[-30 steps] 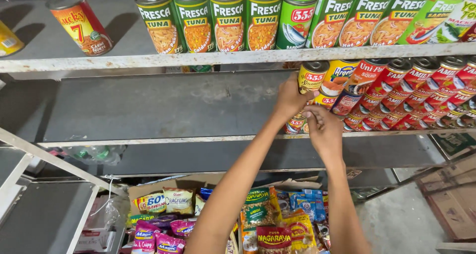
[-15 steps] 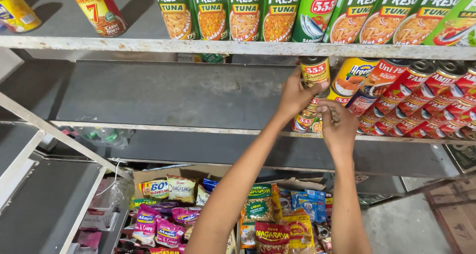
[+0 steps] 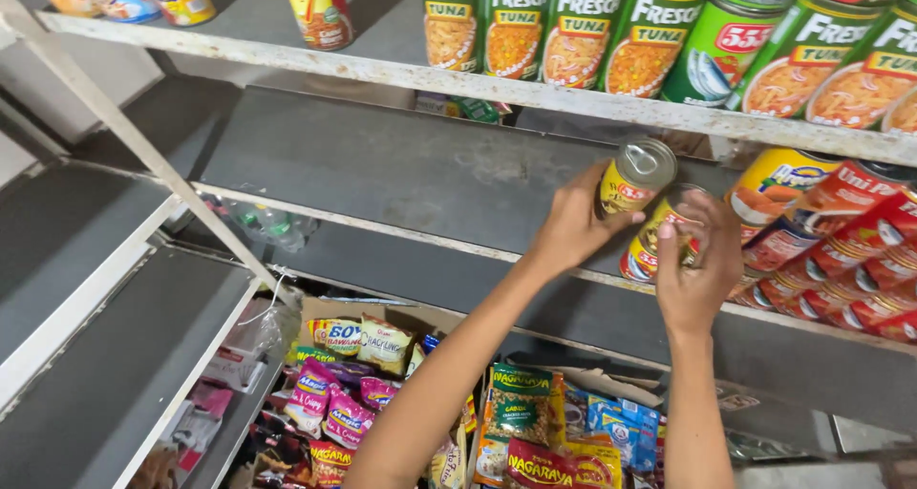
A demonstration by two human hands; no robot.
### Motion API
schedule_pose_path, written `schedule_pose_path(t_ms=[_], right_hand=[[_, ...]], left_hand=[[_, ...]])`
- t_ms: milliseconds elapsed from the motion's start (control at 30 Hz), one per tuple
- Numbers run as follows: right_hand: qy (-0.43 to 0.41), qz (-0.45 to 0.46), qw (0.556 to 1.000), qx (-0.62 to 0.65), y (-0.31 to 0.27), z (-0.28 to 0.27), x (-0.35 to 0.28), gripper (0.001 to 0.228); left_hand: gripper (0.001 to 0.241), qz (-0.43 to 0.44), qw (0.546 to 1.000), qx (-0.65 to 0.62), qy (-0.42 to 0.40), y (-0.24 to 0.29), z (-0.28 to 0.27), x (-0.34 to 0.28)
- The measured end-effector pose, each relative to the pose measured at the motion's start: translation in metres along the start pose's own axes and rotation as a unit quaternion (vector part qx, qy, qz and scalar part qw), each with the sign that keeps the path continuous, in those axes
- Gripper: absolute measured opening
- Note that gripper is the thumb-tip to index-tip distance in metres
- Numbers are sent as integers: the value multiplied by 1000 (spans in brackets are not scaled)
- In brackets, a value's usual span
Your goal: Organizing and arranging various canned goods on retail shelves.
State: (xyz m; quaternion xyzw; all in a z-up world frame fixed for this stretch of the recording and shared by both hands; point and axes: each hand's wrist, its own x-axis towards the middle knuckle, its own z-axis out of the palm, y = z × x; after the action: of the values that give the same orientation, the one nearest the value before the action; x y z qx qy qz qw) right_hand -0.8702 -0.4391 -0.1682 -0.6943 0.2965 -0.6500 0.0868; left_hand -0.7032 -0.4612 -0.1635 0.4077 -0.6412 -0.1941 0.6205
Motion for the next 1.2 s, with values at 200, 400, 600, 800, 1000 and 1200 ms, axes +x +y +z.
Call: schedule_pose_path(t_ms=[200, 400, 600, 800, 1000, 1200], right_hand=[[-155, -73, 985, 23, -39, 40, 14, 59], [-235, -14, 945, 229, -52, 98, -4, 43], [-288, 243, 804, 460, -74, 167, -25, 37], [-374, 269, 624, 632, -128, 220, -35, 23], [-386, 284, 585, 654, -201, 255, -35, 45], [-420, 235, 609, 631, -229, 300, -70, 44]], left_hand=[[64, 97, 989, 99, -42, 25, -77, -42], [69, -10, 988, 147, -36, 64, -156, -81], [82, -76, 979, 187, 8, 80, -227, -123], [91, -108, 966, 226, 64, 98, -277, -164], [83, -93, 968, 161, 169, 115, -313, -200], [85, -121, 958, 61, 255, 127, -356, -230]])
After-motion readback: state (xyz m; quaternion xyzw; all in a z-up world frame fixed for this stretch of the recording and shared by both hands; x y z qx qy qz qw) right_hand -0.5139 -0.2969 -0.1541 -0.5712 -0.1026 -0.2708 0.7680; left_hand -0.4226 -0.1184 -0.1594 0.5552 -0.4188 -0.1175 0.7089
